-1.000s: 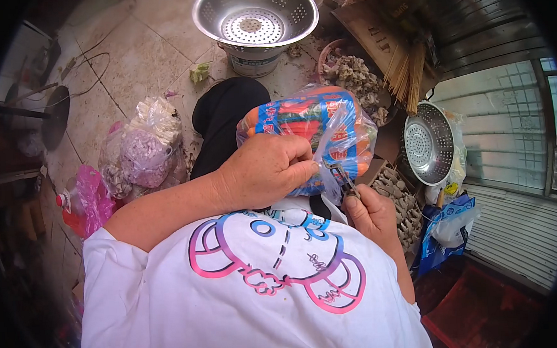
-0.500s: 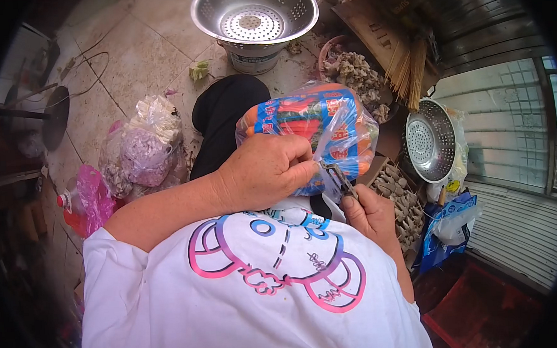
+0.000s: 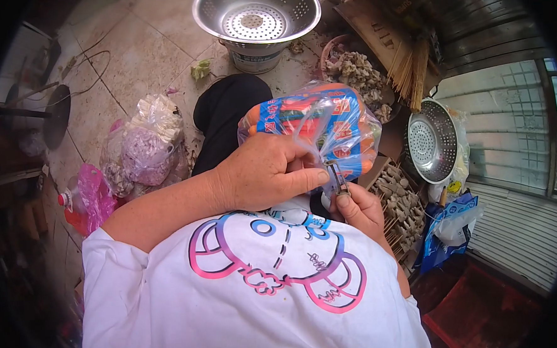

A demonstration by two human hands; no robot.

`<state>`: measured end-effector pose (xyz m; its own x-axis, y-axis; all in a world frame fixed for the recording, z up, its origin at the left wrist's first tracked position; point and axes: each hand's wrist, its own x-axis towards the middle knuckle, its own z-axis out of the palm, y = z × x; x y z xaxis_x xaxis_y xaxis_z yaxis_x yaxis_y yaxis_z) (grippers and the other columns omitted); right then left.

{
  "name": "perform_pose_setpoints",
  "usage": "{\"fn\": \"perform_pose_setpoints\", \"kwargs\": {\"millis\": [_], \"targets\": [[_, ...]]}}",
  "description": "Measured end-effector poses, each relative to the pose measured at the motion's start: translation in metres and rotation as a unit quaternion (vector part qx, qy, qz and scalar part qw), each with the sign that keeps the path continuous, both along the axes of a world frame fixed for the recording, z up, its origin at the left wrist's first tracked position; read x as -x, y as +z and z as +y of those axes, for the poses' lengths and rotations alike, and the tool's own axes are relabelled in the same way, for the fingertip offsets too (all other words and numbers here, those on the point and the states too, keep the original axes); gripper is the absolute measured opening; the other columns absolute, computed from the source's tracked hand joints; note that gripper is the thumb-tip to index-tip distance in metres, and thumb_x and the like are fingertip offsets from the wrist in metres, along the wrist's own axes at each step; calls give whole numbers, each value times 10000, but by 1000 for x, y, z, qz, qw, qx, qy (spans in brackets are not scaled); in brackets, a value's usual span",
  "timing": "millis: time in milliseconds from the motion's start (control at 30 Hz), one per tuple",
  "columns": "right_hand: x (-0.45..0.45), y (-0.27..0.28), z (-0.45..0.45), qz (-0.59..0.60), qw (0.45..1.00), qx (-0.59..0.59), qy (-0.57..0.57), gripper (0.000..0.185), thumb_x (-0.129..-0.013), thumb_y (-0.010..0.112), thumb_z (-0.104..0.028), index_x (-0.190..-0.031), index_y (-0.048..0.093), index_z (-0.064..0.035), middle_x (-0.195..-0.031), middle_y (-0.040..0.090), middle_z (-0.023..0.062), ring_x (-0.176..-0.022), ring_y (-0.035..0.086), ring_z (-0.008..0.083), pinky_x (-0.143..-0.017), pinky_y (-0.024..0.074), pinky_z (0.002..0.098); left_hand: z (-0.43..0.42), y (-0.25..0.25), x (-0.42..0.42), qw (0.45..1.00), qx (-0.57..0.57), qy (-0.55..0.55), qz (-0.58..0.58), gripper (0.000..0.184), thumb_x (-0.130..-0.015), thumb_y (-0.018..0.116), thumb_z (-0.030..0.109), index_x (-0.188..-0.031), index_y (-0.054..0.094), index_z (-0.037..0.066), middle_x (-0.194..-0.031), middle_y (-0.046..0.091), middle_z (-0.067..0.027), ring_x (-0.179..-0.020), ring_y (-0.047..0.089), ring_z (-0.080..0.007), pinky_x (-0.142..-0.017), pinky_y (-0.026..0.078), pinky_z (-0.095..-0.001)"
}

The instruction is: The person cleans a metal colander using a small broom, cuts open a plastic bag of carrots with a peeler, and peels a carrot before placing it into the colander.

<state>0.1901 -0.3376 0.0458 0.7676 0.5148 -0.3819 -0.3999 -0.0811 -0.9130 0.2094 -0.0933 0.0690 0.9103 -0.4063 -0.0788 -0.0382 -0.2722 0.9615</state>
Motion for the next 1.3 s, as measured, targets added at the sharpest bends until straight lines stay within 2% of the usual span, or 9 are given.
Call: {"fn": "perform_pose_setpoints", "kwargs": {"millis": [300,633,700,733,800,833,1000,1167,1300], "targets": [[-7,-1,4,138,978,-159,8,322,-983,535,-306,-825,543,-25,-650,455,-38,-534,348,35,-489,260,197,-6,7,-6,973,122,88,175,346,-973,528,297,-807,641,15,-553,548,-9,-458,513,-72,-430,408,-211],[-18,-22,-6,259,921,-276,98,319,-967,552,-295,-795,542,-26,-587,447,-32,-486,331,47,-471,242,202,-4,4,-5,983,88,54,154,270,-953,531,228,-807,623,20,-603,570,-12,-499,524,-61,-457,419,-210],[-16,-8,0,89,991,-90,41,282,-956,583,-271,-824,567,-22,-588,459,-22,-494,357,65,-479,268,217,-5,0,-2,988,82,55,122,217,-934,548,195,-812,616,29,-638,578,-11,-525,530,-55,-476,425,-213],[-14,-7,2,88,991,-90,41,282,-956,583,-271,-824,567,-22,-588,459,-22,-494,357,65,-479,268,217,-5,1,-3,988,82,54,121,217,-934,548,195,-812,616,29,-638,578,-11,-525,530,-55,-476,425,-213],[-8,-7,4,-278,952,127,-18,257,-952,600,-254,-847,581,-21,-628,476,-26,-544,391,69,-503,303,229,-6,3,-3,987,66,54,134,182,-924,556,172,-818,611,34,-651,578,-4,-541,533,-51,-491,428,-216],[-6,-4,2,-278,952,127,-19,257,-952,600,-254,-847,581,-21,-628,476,-26,-544,391,69,-503,303,229,-6,3,-3,987,66,52,133,182,-924,556,172,-818,611,34,-651,578,-4,-541,533,-51,-491,428,-216],[0,-1,0,69,991,-113,-12,293,-955,582,-267,-802,564,-16,-629,465,-24,-567,393,71,-508,307,236,-5,4,-2,989,76,39,117,157,-925,555,155,-829,607,42,-642,572,8,-542,527,-47,-498,427,-211],[-11,-24,-12,193,939,-272,86,329,-937,591,-296,-787,552,-6,-620,460,-18,-514,353,47,-458,257,225,-8,-1,4,995,64,62,46,65,-861,634,103,-893,619,48,-624,562,26,-549,525,-36,-508,430,-208],[-17,-25,-10,281,892,-341,98,315,-910,627,-286,-801,558,2,-625,466,-21,-474,329,24,-431,225,202,-10,3,7,995,19,96,-1,180,-775,707,53,-935,627,63,-635,558,24,-562,536,-43,-515,438,-213]]}}
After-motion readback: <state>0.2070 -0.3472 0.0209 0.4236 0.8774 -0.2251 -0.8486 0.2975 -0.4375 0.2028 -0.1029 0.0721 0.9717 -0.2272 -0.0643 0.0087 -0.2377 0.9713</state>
